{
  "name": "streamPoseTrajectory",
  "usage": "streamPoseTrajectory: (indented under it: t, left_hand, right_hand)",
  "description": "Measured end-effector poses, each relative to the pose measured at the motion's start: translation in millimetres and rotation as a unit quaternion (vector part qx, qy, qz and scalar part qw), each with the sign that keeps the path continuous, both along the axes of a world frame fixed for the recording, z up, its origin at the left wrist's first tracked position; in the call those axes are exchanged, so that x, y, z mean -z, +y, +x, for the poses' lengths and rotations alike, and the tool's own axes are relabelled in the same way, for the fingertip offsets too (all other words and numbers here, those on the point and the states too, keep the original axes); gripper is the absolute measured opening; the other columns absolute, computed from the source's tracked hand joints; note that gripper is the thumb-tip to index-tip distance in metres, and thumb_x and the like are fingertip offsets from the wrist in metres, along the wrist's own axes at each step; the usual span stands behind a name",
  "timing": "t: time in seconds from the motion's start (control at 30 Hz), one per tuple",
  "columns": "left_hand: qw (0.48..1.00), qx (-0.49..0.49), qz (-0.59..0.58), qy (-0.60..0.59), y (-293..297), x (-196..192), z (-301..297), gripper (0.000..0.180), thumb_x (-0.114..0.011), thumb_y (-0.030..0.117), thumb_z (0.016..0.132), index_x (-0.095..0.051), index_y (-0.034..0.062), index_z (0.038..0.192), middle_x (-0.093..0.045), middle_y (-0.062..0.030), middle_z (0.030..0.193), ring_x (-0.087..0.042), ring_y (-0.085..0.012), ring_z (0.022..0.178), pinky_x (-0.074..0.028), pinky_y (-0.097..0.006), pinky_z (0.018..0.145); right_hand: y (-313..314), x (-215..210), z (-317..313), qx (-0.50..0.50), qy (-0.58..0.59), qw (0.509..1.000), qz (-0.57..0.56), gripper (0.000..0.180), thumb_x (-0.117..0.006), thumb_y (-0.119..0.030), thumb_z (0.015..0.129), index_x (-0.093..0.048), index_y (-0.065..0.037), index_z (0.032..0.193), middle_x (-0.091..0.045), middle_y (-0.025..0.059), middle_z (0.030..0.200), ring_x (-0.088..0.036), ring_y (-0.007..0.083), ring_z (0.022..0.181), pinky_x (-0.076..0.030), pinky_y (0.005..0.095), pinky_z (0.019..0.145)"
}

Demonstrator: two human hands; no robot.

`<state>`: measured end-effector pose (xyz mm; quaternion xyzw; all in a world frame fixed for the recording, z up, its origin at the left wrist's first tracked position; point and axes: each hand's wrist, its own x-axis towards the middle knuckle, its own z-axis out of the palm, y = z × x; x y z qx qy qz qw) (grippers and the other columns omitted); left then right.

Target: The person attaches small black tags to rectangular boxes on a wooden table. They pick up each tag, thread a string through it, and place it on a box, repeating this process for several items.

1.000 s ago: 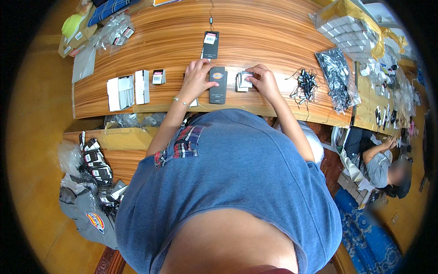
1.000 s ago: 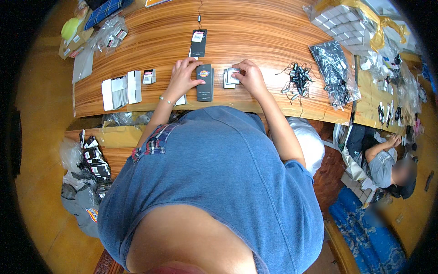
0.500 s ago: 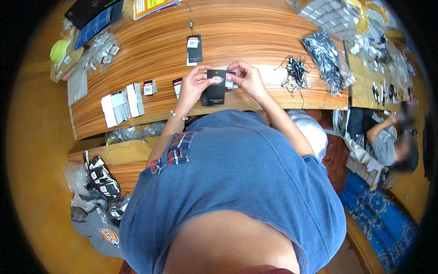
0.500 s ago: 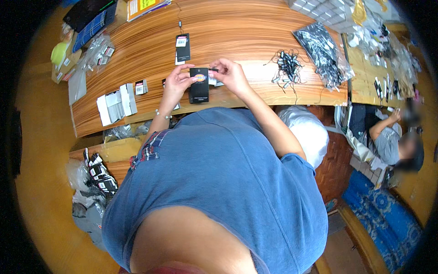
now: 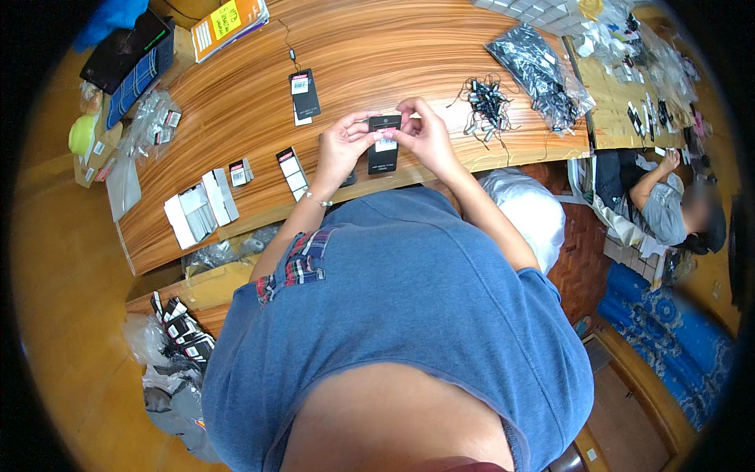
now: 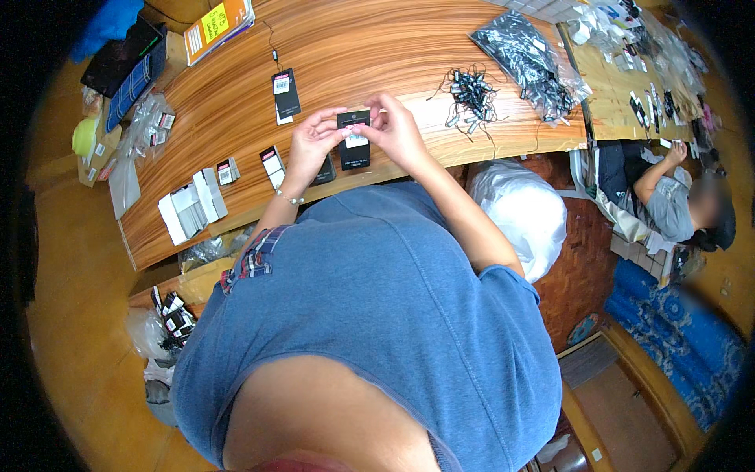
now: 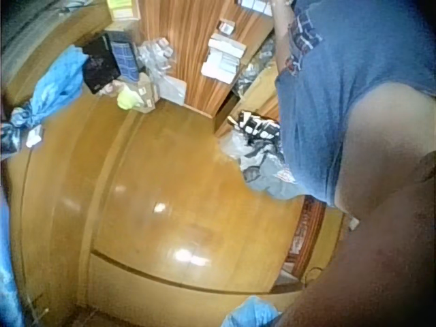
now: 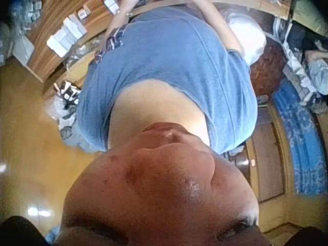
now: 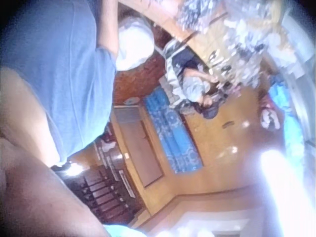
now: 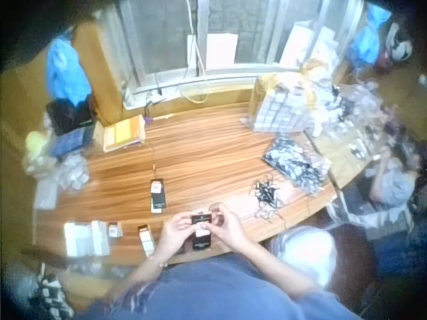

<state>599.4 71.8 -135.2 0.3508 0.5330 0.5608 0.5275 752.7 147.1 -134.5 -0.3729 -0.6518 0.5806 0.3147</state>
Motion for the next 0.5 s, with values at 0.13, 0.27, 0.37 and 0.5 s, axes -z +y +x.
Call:
streamPoseTrajectory:
  t: [0.13, 0.27, 0.37, 0.5]
  left_hand:
    - [1.000, -0.017, -0.003, -0.007, 2, -3, 2, 0.033, -0.061, -0.004, 0.079, -0.054, -0.0005, 0.110, -0.064, -0.0107, 0.091, -0.061, -0.0126, 0.085, -0.049, -0.022, 0.076]
    - [1.000, -0.014, -0.005, -0.015, 3, -1, 3, 0.031, -0.059, -0.004, 0.079, -0.054, -0.0008, 0.109, -0.064, -0.0106, 0.092, -0.061, -0.0123, 0.085, -0.050, -0.022, 0.075]
    - [1.000, 0.001, 0.002, -0.007, 5, 1, 5, 0.030, -0.059, -0.004, 0.080, -0.054, -0.0006, 0.109, -0.064, -0.0103, 0.091, -0.061, -0.0120, 0.085, -0.050, -0.021, 0.075]
    - [0.999, 0.032, -0.002, -0.012, 8, 0, 9, 0.028, -0.060, -0.002, 0.080, -0.055, 0.0005, 0.108, -0.064, -0.0093, 0.090, -0.061, -0.0119, 0.085, -0.049, -0.021, 0.075]
  right_hand:
    - [35, 26, 61, 0.099, -0.146, 0.981, 0.076, 0.011, -0.063, -0.012, 0.080, -0.060, -0.002, 0.082, -0.061, 0.0055, 0.073, -0.055, 0.0124, 0.063, -0.045, 0.0271, 0.059]
    - [55, 46, 123, 0.162, -0.418, 0.890, 0.083, 0.023, -0.067, -0.026, 0.073, -0.062, -0.004, 0.078, -0.062, 0.0136, 0.074, -0.061, 0.0286, 0.070, -0.046, 0.0361, 0.059]
    - [53, 43, 113, 0.174, -0.473, 0.859, 0.094, 0.025, -0.067, -0.028, 0.072, -0.062, -0.004, 0.076, -0.061, 0.0133, 0.072, -0.060, 0.0289, 0.067, -0.045, 0.0371, 0.058]
    - [62, 66, 122, 0.171, -0.382, 0.908, 0.035, 0.021, -0.068, -0.023, 0.073, -0.060, -0.004, 0.072, -0.059, 0.0063, 0.064, -0.055, 0.0190, 0.059, -0.044, 0.0304, 0.056]
